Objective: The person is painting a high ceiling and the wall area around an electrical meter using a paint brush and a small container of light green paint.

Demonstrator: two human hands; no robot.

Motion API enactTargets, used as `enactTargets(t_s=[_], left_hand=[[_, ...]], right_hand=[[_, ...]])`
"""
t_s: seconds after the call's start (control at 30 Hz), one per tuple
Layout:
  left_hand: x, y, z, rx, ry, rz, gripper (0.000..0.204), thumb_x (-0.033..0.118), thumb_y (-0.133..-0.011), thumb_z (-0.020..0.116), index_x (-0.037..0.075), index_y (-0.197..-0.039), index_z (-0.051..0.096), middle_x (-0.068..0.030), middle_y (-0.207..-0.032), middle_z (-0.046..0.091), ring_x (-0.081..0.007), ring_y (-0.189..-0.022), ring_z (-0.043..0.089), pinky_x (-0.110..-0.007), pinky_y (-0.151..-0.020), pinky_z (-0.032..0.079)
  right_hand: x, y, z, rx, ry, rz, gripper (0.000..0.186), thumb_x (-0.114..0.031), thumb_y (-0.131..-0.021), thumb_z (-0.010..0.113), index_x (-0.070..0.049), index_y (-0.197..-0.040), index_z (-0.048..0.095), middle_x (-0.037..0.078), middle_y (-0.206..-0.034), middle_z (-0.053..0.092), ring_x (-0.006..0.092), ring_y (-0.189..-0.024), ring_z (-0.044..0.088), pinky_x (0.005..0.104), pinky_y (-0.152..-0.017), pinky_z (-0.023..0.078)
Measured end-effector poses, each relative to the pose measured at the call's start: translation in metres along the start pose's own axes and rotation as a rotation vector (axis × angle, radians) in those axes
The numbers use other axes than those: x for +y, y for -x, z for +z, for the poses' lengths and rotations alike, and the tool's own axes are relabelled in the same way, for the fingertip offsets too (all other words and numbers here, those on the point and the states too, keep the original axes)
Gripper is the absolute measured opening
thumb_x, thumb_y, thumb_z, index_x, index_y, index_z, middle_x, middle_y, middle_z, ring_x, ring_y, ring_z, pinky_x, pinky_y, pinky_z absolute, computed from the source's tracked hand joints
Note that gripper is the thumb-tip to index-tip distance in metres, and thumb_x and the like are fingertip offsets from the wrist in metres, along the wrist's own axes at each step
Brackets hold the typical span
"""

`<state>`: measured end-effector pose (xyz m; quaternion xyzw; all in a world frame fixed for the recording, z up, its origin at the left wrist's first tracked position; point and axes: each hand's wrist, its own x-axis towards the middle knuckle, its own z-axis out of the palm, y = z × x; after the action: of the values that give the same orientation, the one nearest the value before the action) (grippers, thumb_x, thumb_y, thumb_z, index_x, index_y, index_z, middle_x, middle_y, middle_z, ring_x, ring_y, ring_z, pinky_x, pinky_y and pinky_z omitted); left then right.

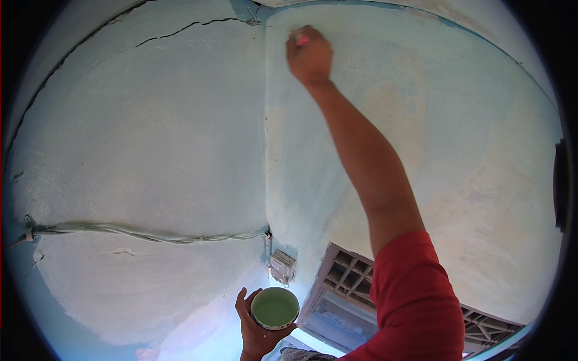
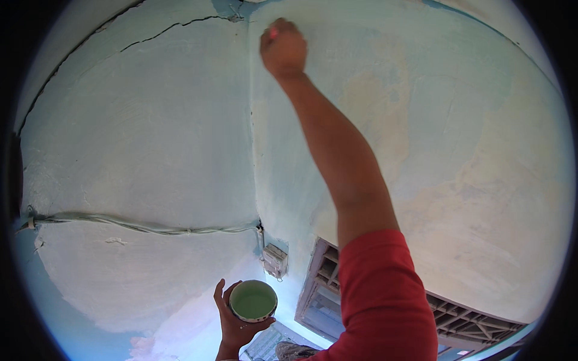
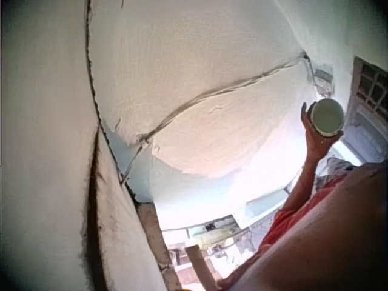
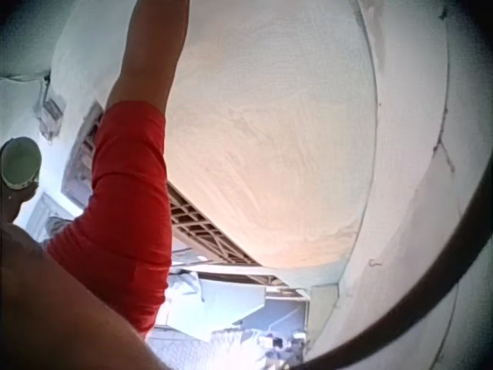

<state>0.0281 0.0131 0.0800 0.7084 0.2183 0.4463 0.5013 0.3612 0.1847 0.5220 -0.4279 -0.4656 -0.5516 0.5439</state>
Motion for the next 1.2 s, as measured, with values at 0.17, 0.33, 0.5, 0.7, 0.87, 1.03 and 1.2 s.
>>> enactTargets(t_s=[0.17, 0.33, 0.5, 0.7, 0.87, 1.03, 1.2], left_hand=[[0.003, -0.004, -0.006, -0.053, 0.066, -0.003, 0.140, 0.021, -0.060, 0.105, 0.004, -0.158, 0.007, -0.0286, -0.143, 0.047, -0.0378, -0.130, 0.059, -0.049, -0.107, 0.052], [0.002, -0.009, -0.012, -0.107, 0.017, -0.018, 0.148, 0.014, -0.054, 0.105, 0.009, -0.161, 0.003, -0.0237, -0.145, 0.044, -0.0356, -0.131, 0.058, -0.050, -0.109, 0.053], [-0.002, -0.008, -0.006, -0.085, 0.029, -0.003, 0.149, 0.015, -0.054, 0.105, 0.010, -0.162, 0.002, -0.0229, -0.146, 0.044, -0.0354, -0.132, 0.058, -0.051, -0.110, 0.052], [0.003, -0.008, 0.011, -0.104, 0.091, -0.005, 0.146, 0.021, -0.058, 0.105, 0.005, -0.160, 0.003, -0.0251, -0.145, 0.043, -0.0377, -0.132, 0.056, -0.051, -0.110, 0.050], [0.005, -0.011, 0.021, -0.127, -0.010, 0.015, 0.151, 0.017, -0.053, 0.106, 0.009, -0.161, 0.002, -0.0215, -0.146, 0.044, -0.0354, -0.132, 0.058, -0.051, -0.110, 0.052], [0.005, -0.015, 0.021, -0.137, 0.010, -0.002, 0.151, 0.019, -0.052, 0.106, 0.009, -0.161, 0.002, -0.0213, -0.145, 0.045, -0.0351, -0.131, 0.058, -0.050, -0.110, 0.052], [0.011, -0.019, 0.008, -0.157, 0.015, -0.031, 0.150, 0.019, -0.053, 0.106, 0.009, -0.161, 0.002, -0.0213, -0.145, 0.046, -0.0349, -0.130, 0.058, -0.051, -0.111, 0.051]], right_hand=[[0.045, -0.019, -0.213, 0.189, 0.109, -0.152, 0.011, -0.016, -0.094, 0.075, -0.005, -0.093, 0.073, 0.011, -0.082, 0.073, 0.0206, -0.074, 0.072, 0.0332, -0.070, 0.056], [0.020, -0.033, -0.380, 0.313, 0.361, 0.063, 0.020, -0.017, -0.099, 0.075, 0.003, -0.102, 0.073, 0.010, -0.090, 0.077, 0.0139, -0.080, 0.075, 0.0261, -0.073, 0.060], [-0.008, -0.023, -0.356, 0.400, 0.240, -0.025, 0.008, -0.007, -0.098, 0.071, 0.000, -0.100, 0.073, 0.007, -0.088, 0.076, 0.0113, -0.081, 0.072, 0.0261, -0.072, 0.058], [-0.022, 0.027, -0.132, 0.058, -0.252, -0.057, 0.007, -0.005, -0.088, 0.073, -0.004, -0.094, 0.072, 0.017, -0.093, 0.070, 0.0390, -0.083, 0.069, 0.0385, -0.074, 0.056], [-0.019, 0.008, -0.029, -0.092, -0.141, -0.010, 0.011, -0.015, -0.090, 0.071, -0.005, -0.093, 0.069, 0.020, -0.094, 0.070, 0.0436, -0.086, 0.068, 0.0492, -0.076, 0.057], [0.027, -0.020, -0.116, 0.092, 0.003, -0.015, 0.011, -0.016, -0.087, 0.069, -0.006, -0.088, 0.066, 0.021, -0.090, 0.070, 0.0451, -0.088, 0.067, 0.0517, -0.078, 0.055], [0.051, -0.035, -0.371, 0.335, 0.127, 0.084, 0.011, -0.012, -0.096, 0.074, -0.001, -0.098, 0.074, 0.007, -0.088, 0.076, 0.0110, -0.077, 0.071, 0.0259, -0.070, 0.056]])
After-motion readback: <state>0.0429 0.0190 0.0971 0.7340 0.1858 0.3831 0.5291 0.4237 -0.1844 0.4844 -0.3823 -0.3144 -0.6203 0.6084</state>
